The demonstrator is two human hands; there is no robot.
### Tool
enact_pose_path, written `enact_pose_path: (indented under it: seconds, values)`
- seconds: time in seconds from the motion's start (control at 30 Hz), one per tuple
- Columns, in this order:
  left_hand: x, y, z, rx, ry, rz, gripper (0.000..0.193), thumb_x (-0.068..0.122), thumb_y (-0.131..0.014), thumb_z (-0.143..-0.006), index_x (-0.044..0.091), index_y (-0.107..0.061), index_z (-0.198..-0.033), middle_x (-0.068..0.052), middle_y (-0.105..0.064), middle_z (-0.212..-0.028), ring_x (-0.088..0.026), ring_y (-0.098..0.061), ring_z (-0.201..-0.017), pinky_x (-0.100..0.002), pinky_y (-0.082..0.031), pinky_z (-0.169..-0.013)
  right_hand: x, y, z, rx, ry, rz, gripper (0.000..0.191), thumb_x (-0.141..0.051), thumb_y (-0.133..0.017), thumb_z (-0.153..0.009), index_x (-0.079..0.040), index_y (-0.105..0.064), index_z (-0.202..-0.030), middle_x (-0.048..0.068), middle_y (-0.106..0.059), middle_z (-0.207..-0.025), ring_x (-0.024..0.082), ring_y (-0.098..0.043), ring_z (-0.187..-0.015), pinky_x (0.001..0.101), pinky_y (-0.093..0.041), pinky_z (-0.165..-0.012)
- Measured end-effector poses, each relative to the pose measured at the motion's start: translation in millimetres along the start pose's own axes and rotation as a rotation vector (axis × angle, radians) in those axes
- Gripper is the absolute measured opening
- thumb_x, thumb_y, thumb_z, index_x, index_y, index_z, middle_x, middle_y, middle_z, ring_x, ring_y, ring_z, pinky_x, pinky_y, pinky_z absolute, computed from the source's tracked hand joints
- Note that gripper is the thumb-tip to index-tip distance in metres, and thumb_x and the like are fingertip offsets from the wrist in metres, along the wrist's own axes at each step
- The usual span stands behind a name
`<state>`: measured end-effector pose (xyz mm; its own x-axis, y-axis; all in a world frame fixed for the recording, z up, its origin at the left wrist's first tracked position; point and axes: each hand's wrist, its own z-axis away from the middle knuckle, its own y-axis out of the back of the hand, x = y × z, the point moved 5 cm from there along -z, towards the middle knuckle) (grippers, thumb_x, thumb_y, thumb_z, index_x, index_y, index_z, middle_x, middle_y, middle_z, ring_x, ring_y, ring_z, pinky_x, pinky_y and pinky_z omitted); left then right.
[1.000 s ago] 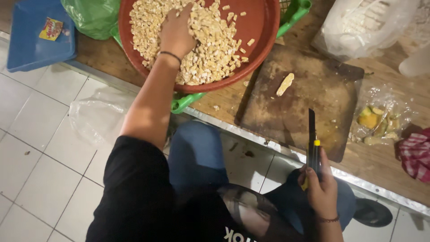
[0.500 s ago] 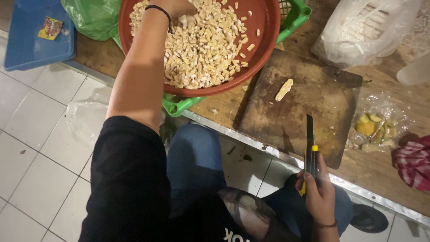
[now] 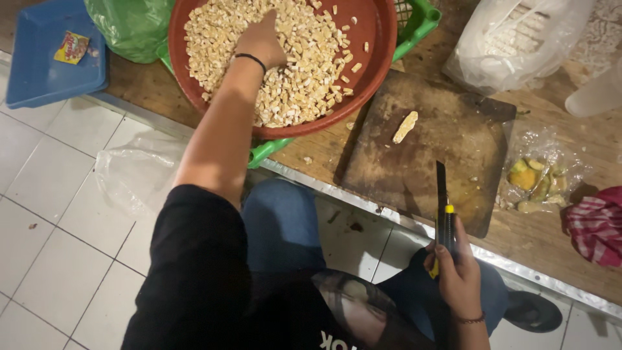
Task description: The person sits at a work table and cuts white food blocks into small cubes with a utility knife on a worn cutting board. They cut several pieces one at a time and push the cut pieces into a large red basin filled with similar cut pieces.
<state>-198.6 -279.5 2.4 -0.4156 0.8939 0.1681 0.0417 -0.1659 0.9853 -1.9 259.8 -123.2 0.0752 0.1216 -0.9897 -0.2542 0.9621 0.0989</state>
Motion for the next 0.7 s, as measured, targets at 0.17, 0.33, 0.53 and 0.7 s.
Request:
enact_pose_path:
  seconds: [0.17,0.33,0.53,0.7]
  values:
    - [27,-8,-16,0.037,0.014,0.329,0.098,0.009,-0.080,-0.081,0.020,-0.026,-0.163,-0.029,-0.048,-0.145,-0.040,-0.056,-0.130,-0.040,-0.051,-0.106,-3,-1,1,0.026,-0.022,0.016,0.071,-0.005,-0.050,-0.099,-0.003,-0.026,-0.165,0.011,-0.065,-0.091,0.015,-0.061,-0.067,0.0264,-0.049,-0.058]
    - [69,-10,-22,0.178,-0.206,0.482,0.095,0.014,-0.083,-0.079,0.010,-0.030,-0.157,-0.027,-0.036,-0.157,-0.043,-0.046,-0.139,-0.043,-0.045,-0.113,-7,-2,-2,0.004,-0.001,0.021,0.068,-0.005,-0.049,-0.100,-0.003,-0.027,-0.164,0.010,-0.064,-0.091,0.014,-0.062,-0.069,0.0266,-0.051,-0.058]
    - [58,9,-9,0.024,-0.206,0.523,0.076,0.033,-0.076,-0.094,0.006,-0.037,-0.153,-0.026,-0.044,-0.153,-0.040,-0.047,-0.139,-0.049,-0.039,-0.113,-6,0,-1,-0.005,-0.017,0.015,0.070,-0.005,-0.049,-0.099,-0.003,-0.025,-0.165,0.010,-0.064,-0.091,0.014,-0.062,-0.070,0.0267,-0.052,-0.059]
    - [-17,29,5,-0.145,-0.077,-0.116,0.032,0.028,-0.069,-0.093,-0.003,-0.078,-0.096,-0.028,-0.072,-0.107,-0.039,-0.072,-0.097,-0.048,-0.055,-0.091,-5,-1,-1,-0.004,-0.012,0.033,0.069,-0.004,-0.049,-0.099,-0.003,-0.027,-0.165,0.009,-0.063,-0.091,0.013,-0.061,-0.068,0.0264,-0.050,-0.058]
